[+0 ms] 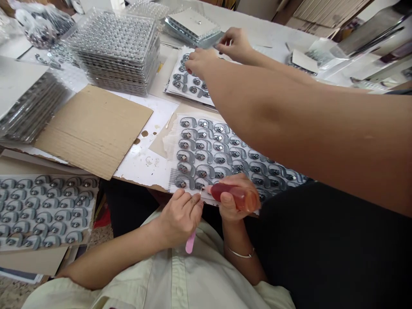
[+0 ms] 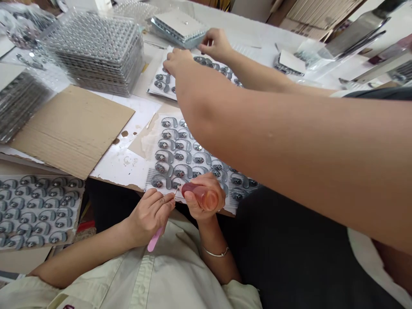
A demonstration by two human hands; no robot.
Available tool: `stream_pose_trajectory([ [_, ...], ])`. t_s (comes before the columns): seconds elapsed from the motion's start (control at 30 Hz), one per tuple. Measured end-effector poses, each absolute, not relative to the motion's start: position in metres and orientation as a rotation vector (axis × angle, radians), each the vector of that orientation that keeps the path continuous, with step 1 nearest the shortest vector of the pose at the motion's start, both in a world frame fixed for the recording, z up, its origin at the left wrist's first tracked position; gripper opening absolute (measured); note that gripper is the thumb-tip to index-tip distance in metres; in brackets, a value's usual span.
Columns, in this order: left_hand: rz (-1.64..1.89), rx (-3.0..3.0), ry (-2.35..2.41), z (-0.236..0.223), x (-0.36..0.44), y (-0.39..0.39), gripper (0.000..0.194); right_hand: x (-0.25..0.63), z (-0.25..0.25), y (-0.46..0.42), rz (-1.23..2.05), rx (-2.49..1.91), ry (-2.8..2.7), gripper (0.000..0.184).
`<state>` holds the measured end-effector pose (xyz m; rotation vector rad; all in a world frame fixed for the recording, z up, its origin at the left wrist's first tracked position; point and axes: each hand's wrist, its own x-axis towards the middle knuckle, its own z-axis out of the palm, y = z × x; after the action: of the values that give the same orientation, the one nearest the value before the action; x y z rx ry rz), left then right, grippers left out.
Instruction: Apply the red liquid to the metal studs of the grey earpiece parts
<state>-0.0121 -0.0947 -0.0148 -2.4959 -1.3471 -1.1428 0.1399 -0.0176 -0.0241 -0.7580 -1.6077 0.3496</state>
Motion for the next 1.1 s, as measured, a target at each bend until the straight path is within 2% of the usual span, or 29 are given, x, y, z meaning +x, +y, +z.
stream_pose_trajectory([
  [1.1, -1.158, -2.531, -1.352, -0.0133, -0.0143, -0.0939, 0.013, 0.1455, -0.0269, -0.0213, 0.227, -0.828, -1.606, 0.023],
])
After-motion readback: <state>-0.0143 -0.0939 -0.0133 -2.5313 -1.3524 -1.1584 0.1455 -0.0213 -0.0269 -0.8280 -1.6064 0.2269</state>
